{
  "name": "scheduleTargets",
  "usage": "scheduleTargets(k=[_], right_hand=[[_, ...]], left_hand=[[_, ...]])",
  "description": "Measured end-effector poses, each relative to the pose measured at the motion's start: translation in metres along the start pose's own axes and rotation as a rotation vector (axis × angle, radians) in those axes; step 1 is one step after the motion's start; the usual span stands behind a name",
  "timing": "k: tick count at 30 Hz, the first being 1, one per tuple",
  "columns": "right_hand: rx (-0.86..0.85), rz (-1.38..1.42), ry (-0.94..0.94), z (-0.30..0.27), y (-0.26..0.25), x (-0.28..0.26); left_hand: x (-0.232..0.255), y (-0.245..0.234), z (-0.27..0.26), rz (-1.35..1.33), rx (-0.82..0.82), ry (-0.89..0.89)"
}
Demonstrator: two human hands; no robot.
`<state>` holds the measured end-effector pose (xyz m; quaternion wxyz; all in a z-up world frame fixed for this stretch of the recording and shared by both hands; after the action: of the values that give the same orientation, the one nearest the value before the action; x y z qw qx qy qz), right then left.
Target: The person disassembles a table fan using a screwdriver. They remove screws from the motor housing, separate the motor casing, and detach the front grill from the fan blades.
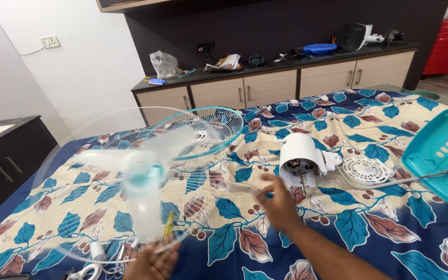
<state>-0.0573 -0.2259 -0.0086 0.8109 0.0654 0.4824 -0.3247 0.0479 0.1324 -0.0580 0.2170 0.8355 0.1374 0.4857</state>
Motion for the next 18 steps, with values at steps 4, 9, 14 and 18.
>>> scheduleTargets(k=[4, 9, 14, 18], right_hand=[[0.196, 0.375, 0.355, 0.015, -0.049, 0.017], [0.210, 0.618, 0.482, 0.007, -0.133, 0.010], [-0.017, 0.785, 0.517, -0.033, -0.162, 0.009], [0.020, 0.700, 0.601, -0.047, -0.150, 0.032]], left_hand=[[-0.026, 0.021, -0.010, 0.203, -0.103, -0.196], [-0.048, 0.050, -0.019, 0.386, -0.188, -0.295], [-0.051, 0.065, -0.021, 0.466, -0.211, -0.296], [-0.053, 0.063, -0.022, 0.520, -0.200, -0.291]])
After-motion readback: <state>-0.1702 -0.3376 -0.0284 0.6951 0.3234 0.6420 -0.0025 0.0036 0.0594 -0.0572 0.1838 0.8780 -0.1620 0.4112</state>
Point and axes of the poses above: each hand's wrist, its own z-axis towards the middle knuckle, its own y-axis out of the palm, x = y × z, the point moved 1 cm from there along z, towards the middle knuckle, and after that the axes turned 3 degrees about z, right-handed, at the moved point
